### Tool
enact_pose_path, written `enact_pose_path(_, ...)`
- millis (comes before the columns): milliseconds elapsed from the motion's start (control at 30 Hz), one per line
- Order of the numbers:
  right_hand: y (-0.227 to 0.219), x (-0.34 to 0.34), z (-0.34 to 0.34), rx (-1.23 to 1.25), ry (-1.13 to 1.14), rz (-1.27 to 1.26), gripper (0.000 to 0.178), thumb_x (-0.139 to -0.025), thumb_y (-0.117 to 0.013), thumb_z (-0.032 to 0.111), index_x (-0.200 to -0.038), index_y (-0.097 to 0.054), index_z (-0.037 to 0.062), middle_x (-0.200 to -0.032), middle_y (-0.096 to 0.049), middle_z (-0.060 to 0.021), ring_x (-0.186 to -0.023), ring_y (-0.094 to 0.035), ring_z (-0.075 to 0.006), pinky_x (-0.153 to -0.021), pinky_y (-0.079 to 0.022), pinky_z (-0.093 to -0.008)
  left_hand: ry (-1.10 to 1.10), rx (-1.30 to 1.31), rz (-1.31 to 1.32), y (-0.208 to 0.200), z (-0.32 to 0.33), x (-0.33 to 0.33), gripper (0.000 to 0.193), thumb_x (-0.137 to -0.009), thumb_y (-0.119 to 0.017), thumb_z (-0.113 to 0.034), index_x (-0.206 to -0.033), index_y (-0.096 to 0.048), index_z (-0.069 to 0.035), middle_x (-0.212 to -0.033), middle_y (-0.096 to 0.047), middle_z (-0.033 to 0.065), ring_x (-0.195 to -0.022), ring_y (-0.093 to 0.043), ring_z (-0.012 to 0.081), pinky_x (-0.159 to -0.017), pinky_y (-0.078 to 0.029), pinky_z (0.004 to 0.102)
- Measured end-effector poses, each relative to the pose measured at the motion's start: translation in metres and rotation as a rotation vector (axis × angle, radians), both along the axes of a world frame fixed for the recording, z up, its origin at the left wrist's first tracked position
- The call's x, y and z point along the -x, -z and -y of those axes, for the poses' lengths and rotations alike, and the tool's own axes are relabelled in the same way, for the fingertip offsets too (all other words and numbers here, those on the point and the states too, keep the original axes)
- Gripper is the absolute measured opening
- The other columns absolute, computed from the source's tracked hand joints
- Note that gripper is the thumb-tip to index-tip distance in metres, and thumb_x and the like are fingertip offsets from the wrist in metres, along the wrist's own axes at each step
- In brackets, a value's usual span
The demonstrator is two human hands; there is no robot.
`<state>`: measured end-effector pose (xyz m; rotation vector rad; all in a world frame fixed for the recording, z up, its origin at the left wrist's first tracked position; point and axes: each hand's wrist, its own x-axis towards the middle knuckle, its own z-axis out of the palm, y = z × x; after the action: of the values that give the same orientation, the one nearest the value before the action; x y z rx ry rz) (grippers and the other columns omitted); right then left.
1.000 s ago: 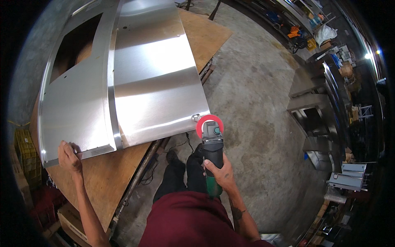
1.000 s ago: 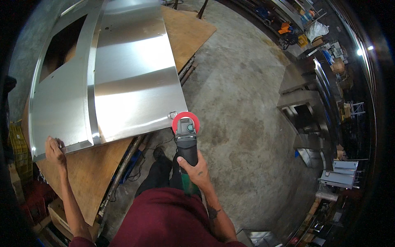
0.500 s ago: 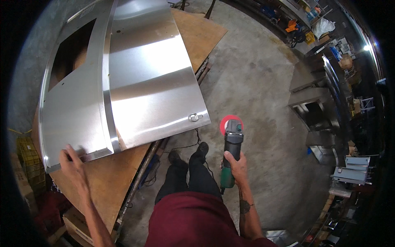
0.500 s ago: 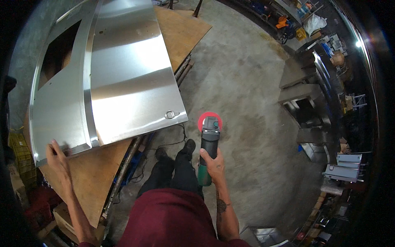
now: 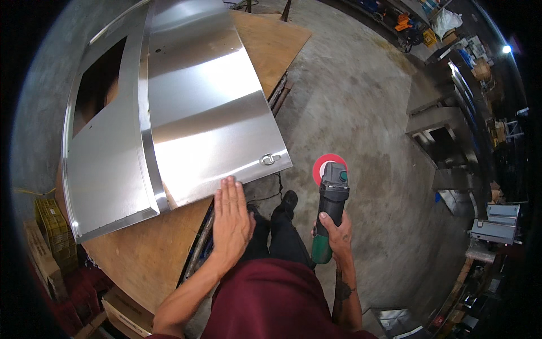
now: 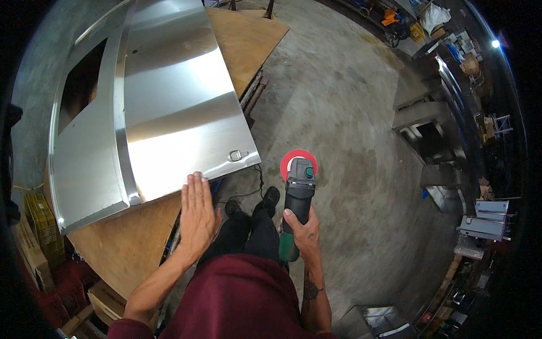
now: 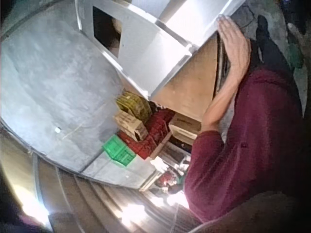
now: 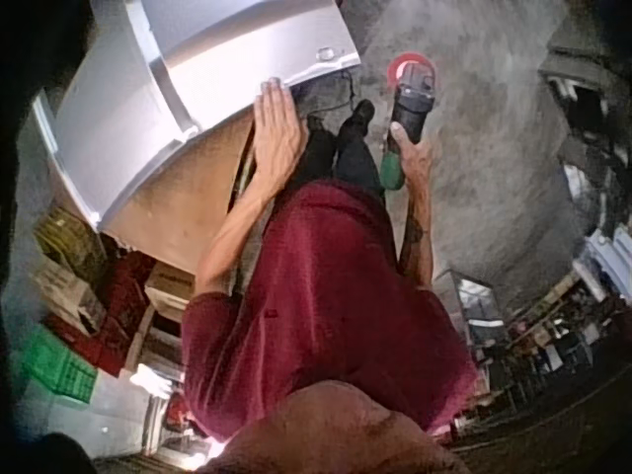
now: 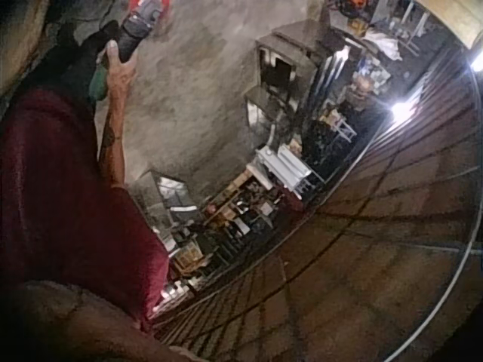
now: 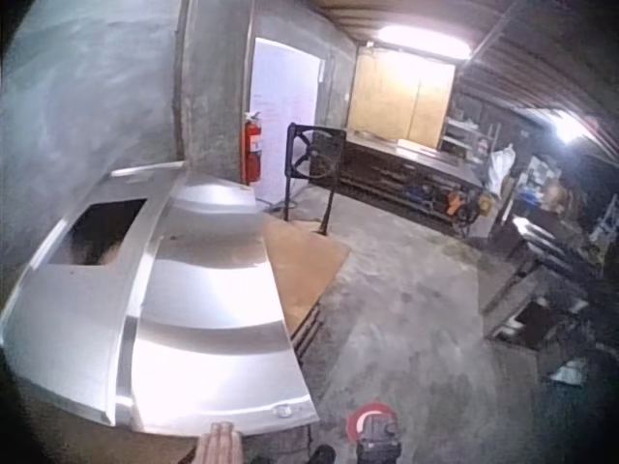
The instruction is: The person uses a handheld angle grinder with a red polishing pad to smooth and polish the edges and surfaces of a large stainless steel enclosure. The person repositions the enclosure on the workbench to access different sides and continues polishing the metal surfaces.
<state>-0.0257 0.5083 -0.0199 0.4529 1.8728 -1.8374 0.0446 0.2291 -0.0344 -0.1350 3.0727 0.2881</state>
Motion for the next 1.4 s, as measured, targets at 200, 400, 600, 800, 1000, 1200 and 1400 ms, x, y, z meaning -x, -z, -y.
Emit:
enact_pose_path(200, -0.004, 0.003, -0.011, -0.02, 0.034, -0.023, 0.039, -0.103, -0.08, 0.028, -0.125, -0.061, 0.0022, -0.09, -0.072, -0.0108, -0.071, -0.074, -0.0199, -0.064, -0.063, -0.0361, 0.065, 0.071, -0.041, 0.032, -0.059, 0.052, 0.078, -0.103, -0.061, -0.02, -0.165, -0.034, 0.019, -0.175, -0.031, 0.0384, -0.168, -0.026, 0.0503, -0.14, -0.019, 0.0556)
enact_pose_path(400, -0.007, 0.006, -0.02, -0.042, 0.076, 0.003, 0.04, -0.103, -0.08, 0.029, -0.125, -0.06, 0.0027, -0.09, -0.072, -0.0105, -0.071, -0.073, -0.0198, -0.064, -0.063, -0.0361, 0.402, 0.081, 0.006, 0.071, -0.116, 0.083, 0.068, -0.104, -0.057, -0.024, -0.16, -0.049, 0.013, -0.172, -0.044, 0.031, -0.164, -0.037, 0.0444, -0.139, -0.022, 0.0547)
enact_pose_path(600, -0.01, 0.012, -0.033, -0.058, 0.096, -0.041, 0.043, -0.102, -0.08, 0.031, -0.125, -0.059, 0.0018, -0.09, -0.071, -0.0112, -0.071, -0.074, -0.021, -0.064, -0.063, -0.0372, 0.276, -0.135, -0.199, 0.033, -0.113, 0.091, 0.065, -0.098, -0.067, -0.027, -0.15, -0.059, 0.01, -0.164, -0.053, 0.0298, -0.159, -0.043, 0.0452, -0.135, -0.028, 0.0586)
enact_pose_path(800, -0.017, 0.017, -0.029, -0.058, 0.073, -0.072, 0.045, -0.102, -0.079, 0.033, -0.126, -0.058, 0.0009, -0.091, -0.072, -0.0122, -0.072, -0.075, -0.0224, -0.064, -0.064, -0.038, 0.572, -0.142, 0.464, 0.028, -0.066, 0.102, 0.063, -0.104, -0.067, -0.03, -0.156, -0.056, 0.004, -0.159, -0.06, 0.024, -0.145, -0.059, 0.0412, -0.123, -0.046, 0.0541)
enact_pose_path(1000, -0.03, 0.023, -0.009, 0.057, 0.089, -0.141, 0.043, -0.103, -0.077, 0.032, -0.124, -0.058, 0.0007, -0.092, -0.073, -0.0139, -0.072, -0.075, -0.024, -0.066, -0.064, -0.0382, 0.354, -1.359, 0.399, 0.007, -0.101, 0.017, 0.088, -0.108, -0.073, -0.035, -0.169, -0.026, 0.007, -0.157, -0.057, 0.0333, -0.141, -0.063, 0.0452, -0.115, -0.052, 0.0473)
enact_pose_path(1200, -0.024, 0.031, 0.017, 0.156, 0.244, -0.192, 0.044, -0.105, -0.073, 0.037, -0.125, -0.056, 0.0013, -0.091, -0.072, -0.015, -0.071, -0.073, -0.0255, -0.066, -0.064, -0.0402, 0.398, -1.085, -0.156, 0.003, -0.125, -0.001, 0.117, -0.099, -0.074, -0.004, -0.17, 0.017, 0.013, -0.156, -0.049, 0.047, -0.14, -0.059, 0.057, -0.113, -0.053, 0.0487)
enact_pose_path(1400, -0.037, 0.03, 0.025, 0.19, 0.274, -0.248, 0.044, -0.107, -0.073, 0.037, -0.126, -0.055, 0.0017, -0.09, -0.072, -0.0144, -0.07, -0.072, -0.0229, -0.065, -0.063, -0.0379, 0.479, -1.07, 0.05, -0.007, -0.102, 0.006, 0.116, -0.103, -0.076, -0.014, -0.171, 0.014, 0.01, -0.113, -0.069, 0.0387, -0.099, -0.071, 0.0534, -0.09, -0.056, 0.0532)
